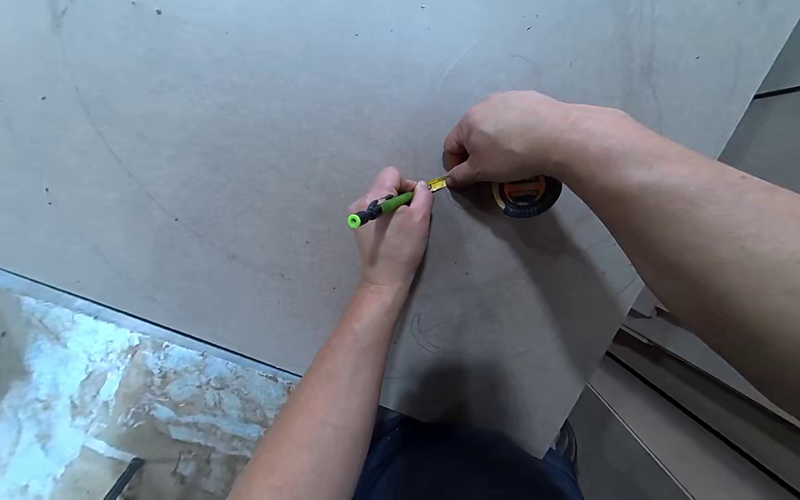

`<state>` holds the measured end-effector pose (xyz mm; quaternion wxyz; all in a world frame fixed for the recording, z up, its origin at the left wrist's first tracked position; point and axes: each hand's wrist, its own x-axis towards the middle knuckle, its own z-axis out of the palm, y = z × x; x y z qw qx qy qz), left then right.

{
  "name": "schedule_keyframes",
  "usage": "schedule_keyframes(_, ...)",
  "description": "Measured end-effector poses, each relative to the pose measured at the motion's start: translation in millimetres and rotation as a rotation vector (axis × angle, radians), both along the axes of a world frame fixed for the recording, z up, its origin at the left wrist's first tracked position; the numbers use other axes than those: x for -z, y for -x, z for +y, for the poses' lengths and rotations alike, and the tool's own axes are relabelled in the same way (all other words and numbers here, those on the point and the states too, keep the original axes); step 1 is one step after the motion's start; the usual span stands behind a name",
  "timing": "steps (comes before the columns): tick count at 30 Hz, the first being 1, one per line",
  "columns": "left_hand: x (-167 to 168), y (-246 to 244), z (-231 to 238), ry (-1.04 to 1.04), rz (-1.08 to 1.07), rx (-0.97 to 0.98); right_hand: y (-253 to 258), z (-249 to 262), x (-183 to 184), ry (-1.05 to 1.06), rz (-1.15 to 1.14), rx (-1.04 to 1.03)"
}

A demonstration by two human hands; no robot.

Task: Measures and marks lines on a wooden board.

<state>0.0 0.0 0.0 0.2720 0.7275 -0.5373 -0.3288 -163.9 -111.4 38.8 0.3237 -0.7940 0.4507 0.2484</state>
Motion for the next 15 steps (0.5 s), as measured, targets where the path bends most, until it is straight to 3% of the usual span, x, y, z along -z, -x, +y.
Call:
schedule_keyframes(8, -2, 1, 8, -0.020, -0.004, 0.002, 0, 3, -1, 0.011, -0.010, -0.063)
schedule_keyframes(15, -3, -13, 34, 0.017, 0.148, -0.071, 16, 18, 6, 0.093, -0.113, 0.011)
